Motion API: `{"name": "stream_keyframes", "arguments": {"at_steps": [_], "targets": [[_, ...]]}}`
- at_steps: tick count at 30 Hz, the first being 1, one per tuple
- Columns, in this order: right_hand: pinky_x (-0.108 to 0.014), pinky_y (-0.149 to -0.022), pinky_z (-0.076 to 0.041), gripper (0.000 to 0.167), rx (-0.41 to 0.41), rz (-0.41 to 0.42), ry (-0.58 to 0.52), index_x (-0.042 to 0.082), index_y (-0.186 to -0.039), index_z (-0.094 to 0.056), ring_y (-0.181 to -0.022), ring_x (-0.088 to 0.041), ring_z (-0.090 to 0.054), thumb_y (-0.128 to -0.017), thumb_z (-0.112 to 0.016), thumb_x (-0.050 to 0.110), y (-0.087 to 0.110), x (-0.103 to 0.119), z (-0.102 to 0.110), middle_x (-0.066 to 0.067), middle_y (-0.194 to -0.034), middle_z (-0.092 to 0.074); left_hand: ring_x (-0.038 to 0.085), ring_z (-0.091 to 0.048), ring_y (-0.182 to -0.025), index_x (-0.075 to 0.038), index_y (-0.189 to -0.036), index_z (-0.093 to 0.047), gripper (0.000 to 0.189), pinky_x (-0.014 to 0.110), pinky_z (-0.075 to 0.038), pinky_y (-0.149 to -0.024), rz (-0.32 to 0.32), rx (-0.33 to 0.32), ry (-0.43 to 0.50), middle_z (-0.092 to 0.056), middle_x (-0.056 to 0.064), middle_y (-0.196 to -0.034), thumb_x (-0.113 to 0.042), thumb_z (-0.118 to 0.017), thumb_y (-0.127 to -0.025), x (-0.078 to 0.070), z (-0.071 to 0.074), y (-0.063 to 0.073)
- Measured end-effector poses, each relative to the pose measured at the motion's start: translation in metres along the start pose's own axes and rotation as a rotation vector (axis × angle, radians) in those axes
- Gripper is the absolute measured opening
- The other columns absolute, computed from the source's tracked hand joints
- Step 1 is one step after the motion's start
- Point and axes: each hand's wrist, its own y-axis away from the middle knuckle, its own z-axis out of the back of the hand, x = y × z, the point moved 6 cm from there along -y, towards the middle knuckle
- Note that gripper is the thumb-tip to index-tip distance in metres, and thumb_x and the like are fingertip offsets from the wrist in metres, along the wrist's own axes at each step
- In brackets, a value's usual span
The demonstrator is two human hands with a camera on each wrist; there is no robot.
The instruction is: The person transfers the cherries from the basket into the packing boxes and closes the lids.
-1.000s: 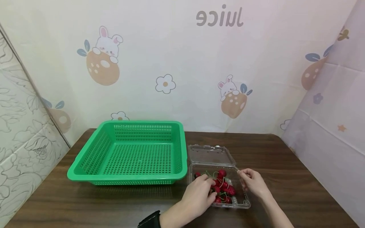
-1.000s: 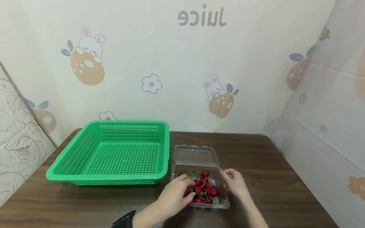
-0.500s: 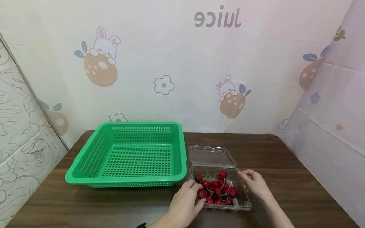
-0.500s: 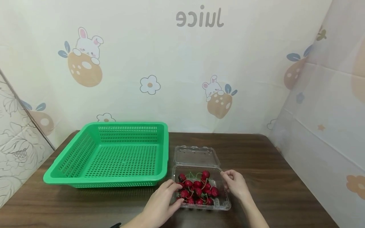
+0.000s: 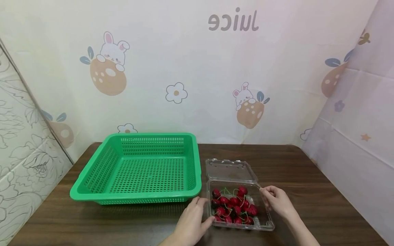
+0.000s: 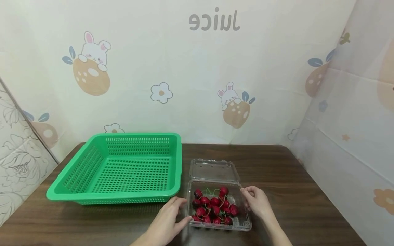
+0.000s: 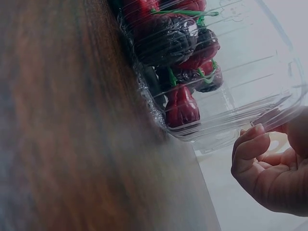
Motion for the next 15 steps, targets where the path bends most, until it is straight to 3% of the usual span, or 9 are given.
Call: {"name": "stream_keyframes", "arguments": {"at_steps": [6,15], "targets": [[-0.026,-0.042,-0.041,0.020,0.001,-0.008,-0.005,-0.009,-0.088,-0.048,-0.044,-0.011,-0.042,-0.092,-0.047,0.011,0.004,-0.003,0.001,-0.004,-0.056,-0.044,0.006,-0.048,-0.061,0.006,-0.112,-0.050,0.047,0.023,-0.041,-0.054,0.004,0.035,0.269,-0.050,-0.002,-0.076,-0.021,-0.068,-0.078,0.011,-0.007,0.001],[-0.027,-0.042,-0.042,0.020,0.010,0.017,-0.009,-0.011,-0.090,-0.047,-0.043,-0.011,-0.043,-0.092,-0.047,0.010,0.008,-0.002,0.003,-0.004,-0.057,-0.045,0.012,-0.054,-0.049,0.010,-0.112,-0.047,0.039,0.030,-0.049,-0.048,0.162,0.135,0.757,-0.058,0.006,-0.070,-0.009,-0.062,-0.082,0.028,-0.019,-0.002]]}}
